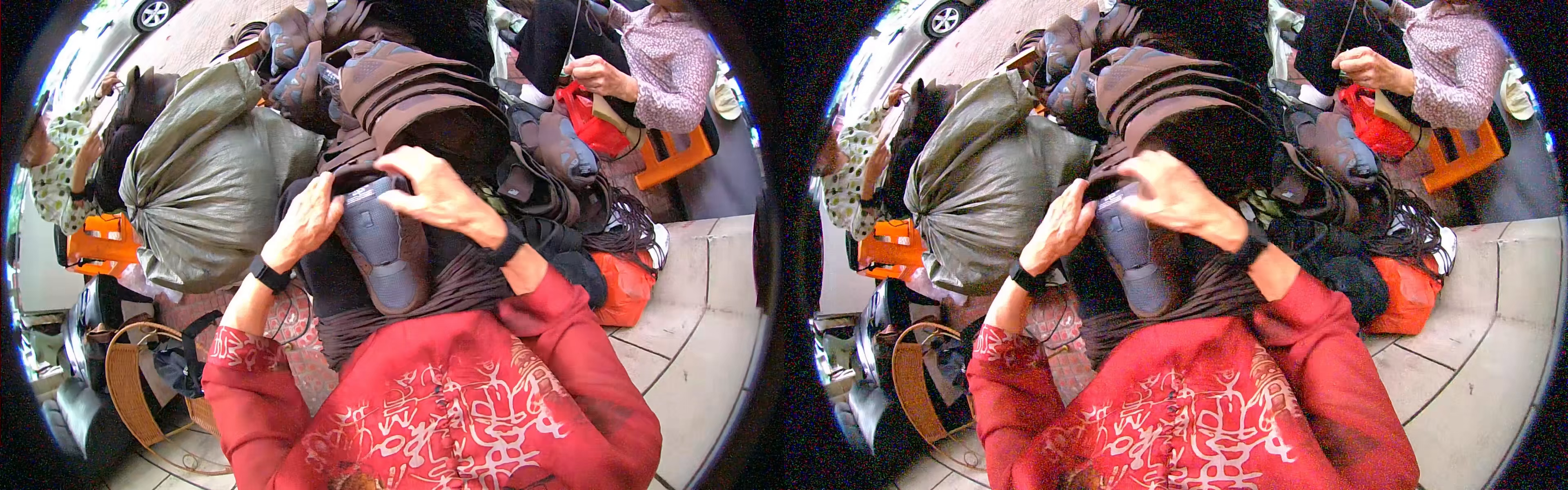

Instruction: Lacing shoelaces through the eyelets of a new shoe during manufacturing or assembly.

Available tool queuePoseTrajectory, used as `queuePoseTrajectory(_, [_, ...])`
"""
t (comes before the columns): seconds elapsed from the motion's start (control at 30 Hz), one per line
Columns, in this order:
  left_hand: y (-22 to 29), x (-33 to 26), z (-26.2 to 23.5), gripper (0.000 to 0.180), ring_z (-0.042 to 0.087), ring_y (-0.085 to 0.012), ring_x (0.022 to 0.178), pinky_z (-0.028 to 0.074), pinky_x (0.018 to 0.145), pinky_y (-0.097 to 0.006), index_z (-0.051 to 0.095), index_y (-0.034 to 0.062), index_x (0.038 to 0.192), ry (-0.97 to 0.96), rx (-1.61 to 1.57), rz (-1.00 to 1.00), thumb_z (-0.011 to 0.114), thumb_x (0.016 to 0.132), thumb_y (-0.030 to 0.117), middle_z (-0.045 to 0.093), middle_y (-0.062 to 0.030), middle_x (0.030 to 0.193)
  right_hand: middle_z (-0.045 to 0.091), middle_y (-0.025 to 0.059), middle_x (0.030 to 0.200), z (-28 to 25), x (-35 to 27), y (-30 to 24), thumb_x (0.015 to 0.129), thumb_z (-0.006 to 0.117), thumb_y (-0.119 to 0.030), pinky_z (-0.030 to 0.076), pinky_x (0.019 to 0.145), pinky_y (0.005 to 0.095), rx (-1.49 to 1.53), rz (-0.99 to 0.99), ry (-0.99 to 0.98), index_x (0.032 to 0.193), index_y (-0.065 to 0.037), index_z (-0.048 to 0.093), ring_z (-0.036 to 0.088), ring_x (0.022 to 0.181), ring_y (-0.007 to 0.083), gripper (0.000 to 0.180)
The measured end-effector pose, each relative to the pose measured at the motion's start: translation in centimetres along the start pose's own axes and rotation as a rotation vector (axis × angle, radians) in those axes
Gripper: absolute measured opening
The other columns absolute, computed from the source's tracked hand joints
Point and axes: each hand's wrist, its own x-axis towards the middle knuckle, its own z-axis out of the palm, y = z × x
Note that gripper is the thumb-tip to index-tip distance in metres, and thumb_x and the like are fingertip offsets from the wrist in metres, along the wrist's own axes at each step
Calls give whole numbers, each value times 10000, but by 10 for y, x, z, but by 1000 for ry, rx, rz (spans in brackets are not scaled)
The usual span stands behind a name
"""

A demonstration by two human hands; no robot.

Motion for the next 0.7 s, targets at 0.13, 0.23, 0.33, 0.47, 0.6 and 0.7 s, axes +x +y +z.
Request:
queuePoseTrajectory(0.13, [13, 25, -22, 297, 509, -374, 958, 402, 857, -395, 445, -26, 1073, -110, -527, -414, 515, 858, 167, 511, -224, 1045, 625, 134, 750, -12, -47, 26, 764, 602, -140, 476, 611, 305, 348, 442, -111, 874, 1, 597, 608, 667, 192, 179])
queuePoseTrajectory(0.23, [13, 20, -16, 321, 513, -367, 944, 411, 836, -393, 461, -31, 1058, -24, -350, -278, 538, 848, 199, 514, -227, 1022, 623, 95, 779, -12, -74, 23, 770, 595, -97, 468, 639, 276, 258, 251, -206, 922, 15, 593, 590, 696, 155, 189])
queuePoseTrajectory(0.33, [13, 18, -25, 317, 520, -349, 945, 425, 833, -380, 504, -17, 1033, 91, -220, -287, 574, 827, 214, 520, -198, 1029, 560, 83, 765, -7, -98, 14, 705, 664, -158, 455, 655, 322, 81, -109, -303, 831, -35, 604, 554, 740, 237, 186])
queuePoseTrajectory(0.47, [33, 9, -39, 221, 549, -331, 887, 440, 787, -359, 551, -4, 955, 164, -427, -403, 568, 831, 177, 561, -169, 961, 518, 47, 775, 1, -127, -6, 656, 697, -250, 398, 661, 332, -138, -153, -418, 803, -80, 581, 505, 726, 210, 253])
queuePoseTrajectory(0.6, [66, -14, -50, 122, 582, -279, 772, 455, 697, -329, 579, -3, 855, 276, -512, -459, 560, 828, 114, 586, -128, 833, 499, 32, 767, 3, -129, -13, 655, 695, -251, 382, 656, 334, -217, -278, -418, 845, -103, 566, 494, 718, 196, 273])
queuePoseTrajectory(0.7, [86, -26, -55, 107, 575, -251, 701, 450, 642, -313, 581, -2, 802, 297, -519, -507, 572, 820, 103, 574, -117, 767, 475, 28, 718, 10, -130, -27, 667, 683, -286, 378, 635, 337, -170, -313, -364, 819, -101, 545, 490, 686, 195, 277])
